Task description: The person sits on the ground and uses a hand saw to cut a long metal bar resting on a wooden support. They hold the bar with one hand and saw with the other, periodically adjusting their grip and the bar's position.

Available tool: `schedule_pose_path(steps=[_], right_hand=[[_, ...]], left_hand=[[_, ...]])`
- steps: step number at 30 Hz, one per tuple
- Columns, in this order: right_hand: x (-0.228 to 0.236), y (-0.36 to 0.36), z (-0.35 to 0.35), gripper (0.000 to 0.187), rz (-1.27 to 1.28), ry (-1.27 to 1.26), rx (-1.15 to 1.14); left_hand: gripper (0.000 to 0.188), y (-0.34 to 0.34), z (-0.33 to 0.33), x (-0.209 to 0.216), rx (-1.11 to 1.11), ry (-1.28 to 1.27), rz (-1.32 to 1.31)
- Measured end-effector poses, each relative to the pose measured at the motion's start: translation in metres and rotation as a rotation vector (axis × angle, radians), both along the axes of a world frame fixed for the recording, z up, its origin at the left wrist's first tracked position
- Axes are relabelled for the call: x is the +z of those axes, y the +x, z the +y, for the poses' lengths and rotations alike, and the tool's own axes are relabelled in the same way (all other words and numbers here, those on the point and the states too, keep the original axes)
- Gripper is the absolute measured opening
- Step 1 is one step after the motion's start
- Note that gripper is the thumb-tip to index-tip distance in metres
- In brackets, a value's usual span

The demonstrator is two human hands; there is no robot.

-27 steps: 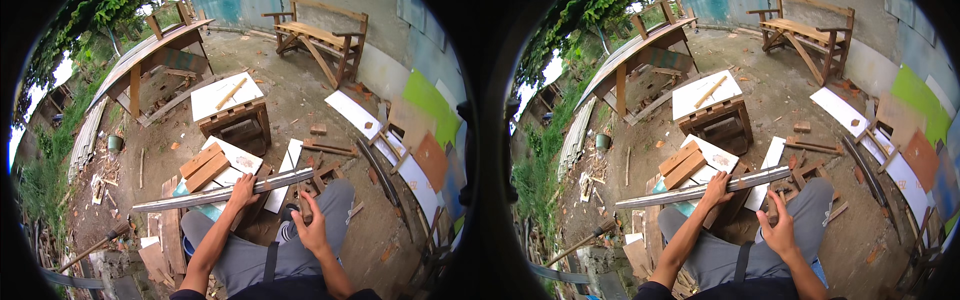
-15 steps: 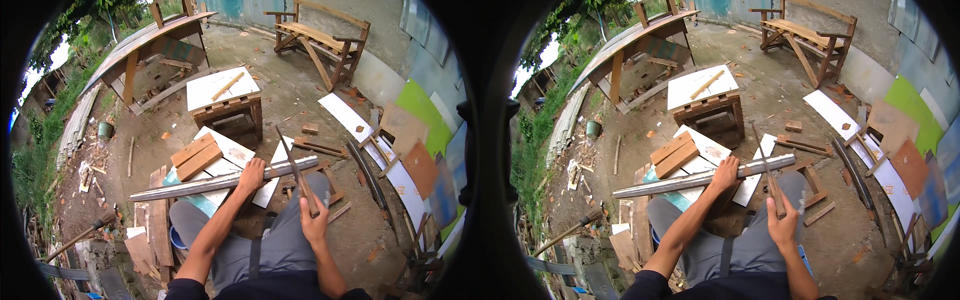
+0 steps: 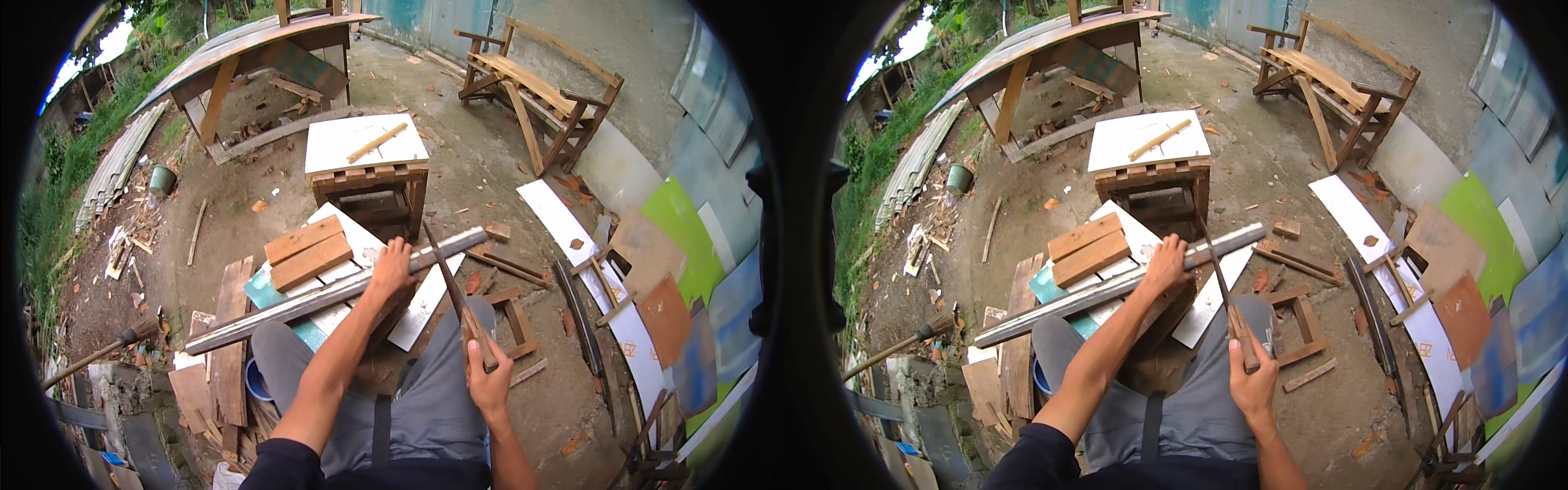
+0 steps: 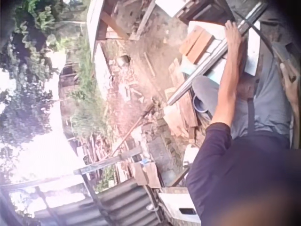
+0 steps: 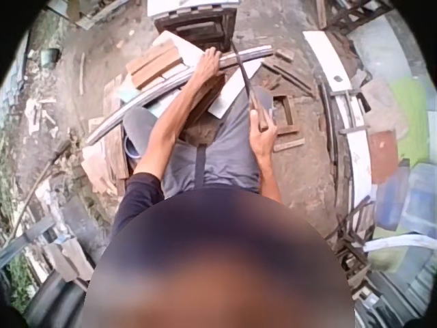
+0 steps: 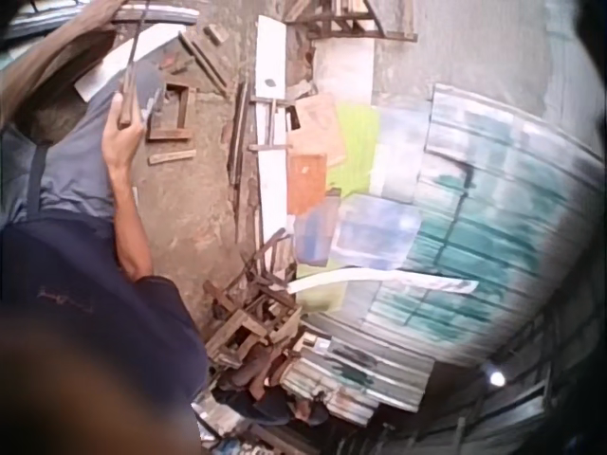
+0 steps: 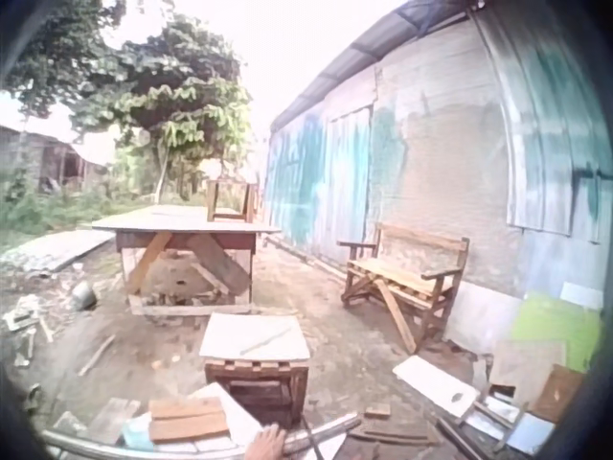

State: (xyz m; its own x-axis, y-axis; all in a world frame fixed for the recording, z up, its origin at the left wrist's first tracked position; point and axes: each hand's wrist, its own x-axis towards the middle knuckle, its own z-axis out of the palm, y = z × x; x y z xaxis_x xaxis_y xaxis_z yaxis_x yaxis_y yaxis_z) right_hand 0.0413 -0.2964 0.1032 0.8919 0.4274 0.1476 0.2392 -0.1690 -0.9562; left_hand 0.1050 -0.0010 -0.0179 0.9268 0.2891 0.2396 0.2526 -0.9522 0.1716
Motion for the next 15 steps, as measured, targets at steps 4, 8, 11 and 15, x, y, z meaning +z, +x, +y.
schedule_pose_path(steps=[4,8,11,15], right_hand=[[0.046,0.016,0.0,0.04,0.328,0.016,0.045],[0.044,0.047,0.007,0.036,0.155,0.026,0.084],[0.023,0.054,0.014,0.038,0.1,-0.108,0.105],[0.02,0.021,0.006,0.042,0.148,-0.167,0.086]], left_hand=[[0.085,0.005,0.028,0.0,0.039,-0.083,-0.011],[0.078,0.007,0.038,0.001,0.005,-0.208,0.007],[0.071,0.003,0.036,0.002,-0.048,-0.25,0.068],[0.071,-0.008,0.028,0.004,-0.15,-0.262,0.148]])
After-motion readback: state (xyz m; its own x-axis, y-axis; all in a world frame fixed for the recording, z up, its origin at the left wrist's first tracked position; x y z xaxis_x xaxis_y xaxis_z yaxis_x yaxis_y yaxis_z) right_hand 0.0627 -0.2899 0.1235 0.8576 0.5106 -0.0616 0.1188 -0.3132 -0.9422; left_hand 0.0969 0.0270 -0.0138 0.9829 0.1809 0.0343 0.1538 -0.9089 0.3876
